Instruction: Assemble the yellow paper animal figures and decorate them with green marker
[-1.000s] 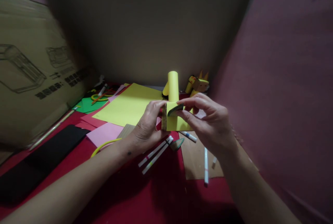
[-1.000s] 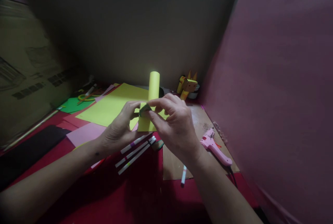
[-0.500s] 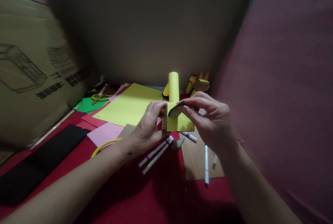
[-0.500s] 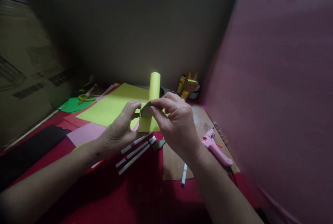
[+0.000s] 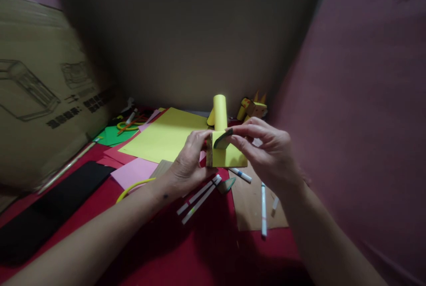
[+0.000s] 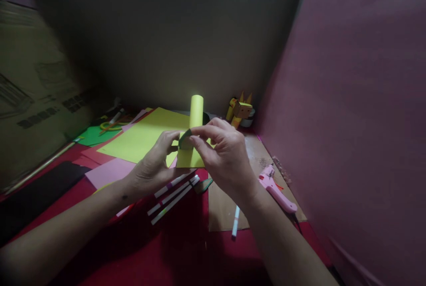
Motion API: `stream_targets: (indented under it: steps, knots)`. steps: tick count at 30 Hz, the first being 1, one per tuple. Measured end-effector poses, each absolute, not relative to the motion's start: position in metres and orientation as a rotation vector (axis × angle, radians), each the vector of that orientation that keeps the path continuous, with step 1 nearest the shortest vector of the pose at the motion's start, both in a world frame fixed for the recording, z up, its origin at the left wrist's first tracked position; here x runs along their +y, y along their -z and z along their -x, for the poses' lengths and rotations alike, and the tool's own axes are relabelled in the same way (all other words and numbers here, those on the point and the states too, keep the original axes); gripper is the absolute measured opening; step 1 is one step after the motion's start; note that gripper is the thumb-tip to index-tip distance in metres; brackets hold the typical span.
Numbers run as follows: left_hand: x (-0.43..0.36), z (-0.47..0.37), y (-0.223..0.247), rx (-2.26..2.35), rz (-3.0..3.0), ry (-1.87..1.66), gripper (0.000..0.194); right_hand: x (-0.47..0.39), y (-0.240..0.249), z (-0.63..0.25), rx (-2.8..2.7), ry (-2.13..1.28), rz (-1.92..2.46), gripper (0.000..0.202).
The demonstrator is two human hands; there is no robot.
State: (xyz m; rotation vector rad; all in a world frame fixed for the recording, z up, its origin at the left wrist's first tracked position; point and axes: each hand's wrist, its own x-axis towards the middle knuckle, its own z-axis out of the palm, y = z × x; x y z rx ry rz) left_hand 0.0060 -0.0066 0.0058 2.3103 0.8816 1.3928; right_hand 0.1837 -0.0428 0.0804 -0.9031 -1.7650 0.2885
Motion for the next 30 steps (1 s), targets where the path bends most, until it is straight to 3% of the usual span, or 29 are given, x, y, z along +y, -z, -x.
stream_targets:
  steps: [11,18,23,30]
  knots:
    - [0.001,0.0,-0.006,0.988,-2.028,-1.343,0.065,-0.031,-0.082,-0.177,-1.79,-0.338,0.921,0.012]
    - [-0.002,0.001,-0.007,0.991,-1.927,-1.308,0.067,-0.051,-0.062,-0.181,-2.121,0.188,0.784,0.033]
    - [-0.002,-0.001,-0.007,1.008,-1.896,-1.319,0.066,-0.046,-0.05,-0.177,-2.076,0.464,0.77,0.022]
    - [-0.003,-0.005,-0.007,1.005,-2.022,-1.365,0.067,-0.046,-0.069,-0.186,-1.641,0.138,0.726,0.023]
